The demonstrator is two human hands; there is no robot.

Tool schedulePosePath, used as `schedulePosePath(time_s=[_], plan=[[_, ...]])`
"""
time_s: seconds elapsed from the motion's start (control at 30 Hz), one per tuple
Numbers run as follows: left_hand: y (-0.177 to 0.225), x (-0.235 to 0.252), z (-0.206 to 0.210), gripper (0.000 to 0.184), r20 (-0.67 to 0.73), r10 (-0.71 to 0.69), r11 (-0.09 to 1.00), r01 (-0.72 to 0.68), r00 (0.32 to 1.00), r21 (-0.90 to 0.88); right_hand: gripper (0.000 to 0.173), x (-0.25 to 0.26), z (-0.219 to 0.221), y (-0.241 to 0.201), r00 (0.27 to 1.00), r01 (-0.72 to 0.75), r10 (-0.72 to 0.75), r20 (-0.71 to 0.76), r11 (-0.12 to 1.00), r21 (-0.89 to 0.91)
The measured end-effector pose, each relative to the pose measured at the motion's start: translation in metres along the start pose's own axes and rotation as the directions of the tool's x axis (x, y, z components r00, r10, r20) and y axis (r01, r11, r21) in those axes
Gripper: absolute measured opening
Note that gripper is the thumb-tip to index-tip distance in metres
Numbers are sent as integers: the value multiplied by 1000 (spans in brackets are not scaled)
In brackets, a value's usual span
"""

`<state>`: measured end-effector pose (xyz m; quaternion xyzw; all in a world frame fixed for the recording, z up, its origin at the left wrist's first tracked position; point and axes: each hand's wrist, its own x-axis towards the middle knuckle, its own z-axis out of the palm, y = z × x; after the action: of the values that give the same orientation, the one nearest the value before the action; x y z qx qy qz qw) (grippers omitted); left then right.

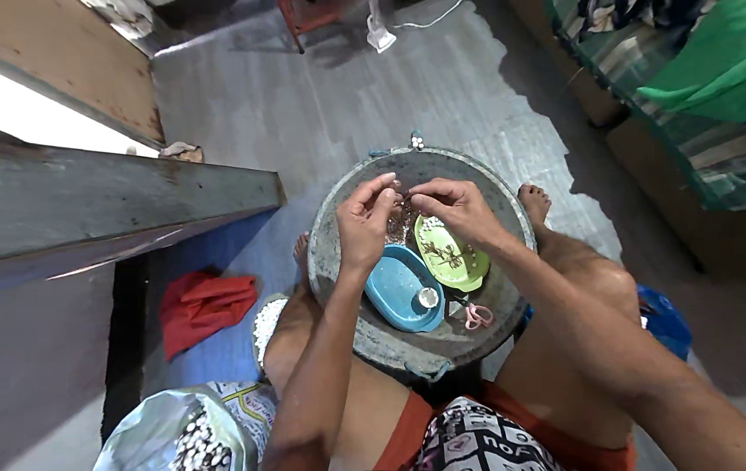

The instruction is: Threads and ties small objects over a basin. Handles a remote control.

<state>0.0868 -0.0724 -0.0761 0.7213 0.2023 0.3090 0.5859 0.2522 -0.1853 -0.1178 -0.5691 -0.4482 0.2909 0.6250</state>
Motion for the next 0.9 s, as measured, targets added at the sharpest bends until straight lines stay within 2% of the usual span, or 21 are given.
schedulePosePath(time_s=[0.07, 0.2, 0.3, 0.4, 0.47, 0.63, 0.73, 0.83, 0.9], plan=[[0, 1, 0, 31, -1, -20, 999, 20, 1000, -41, 19, -1, -1, 0, 1000, 8, -9, -19, 999, -38], [-4, 3, 0, 27, -21, 7, 998, -6, 1000, 55, 19, -1, -1, 0, 997, 64, -70, -34, 985, -158], [-8, 6, 1, 18, -47, 3, 997, 0, 999, 74, 17, -2, 0, 2, 998, 59, -63, -19, 983, -171], [-14, 9, 2, 13, -74, 14, 999, -11, 997, 51, 21, -1, -1, -2, 998, -47, 47, 36, 999, -10], [-9, 2, 2, 11, -37, 5, 993, -1, 999, 122, 24, 0, -1, -5, 991, -132, 127, 51, 985, 111], [-12, 7, 4, 9, -25, 72, 981, -66, 997, 182, 22, 4, 1, -2, 984, -177, 176, 22, 971, 162], [-16, 10, 2, 8, -18, 79, 977, -73, 997, 202, 24, 3, 3, 2, 995, -98, 97, 12, 985, 141], [-16, 10, 3, 6, -21, 89, 980, -84, 996, 180, 16, 3, 4, 1, 997, 78, -78, 7, 997, -3], [-16, 10, 3, 5, -22, 91, 983, -86, 996, 163, 15, 3, 4, 1, 991, 132, -130, 30, 988, -82]])
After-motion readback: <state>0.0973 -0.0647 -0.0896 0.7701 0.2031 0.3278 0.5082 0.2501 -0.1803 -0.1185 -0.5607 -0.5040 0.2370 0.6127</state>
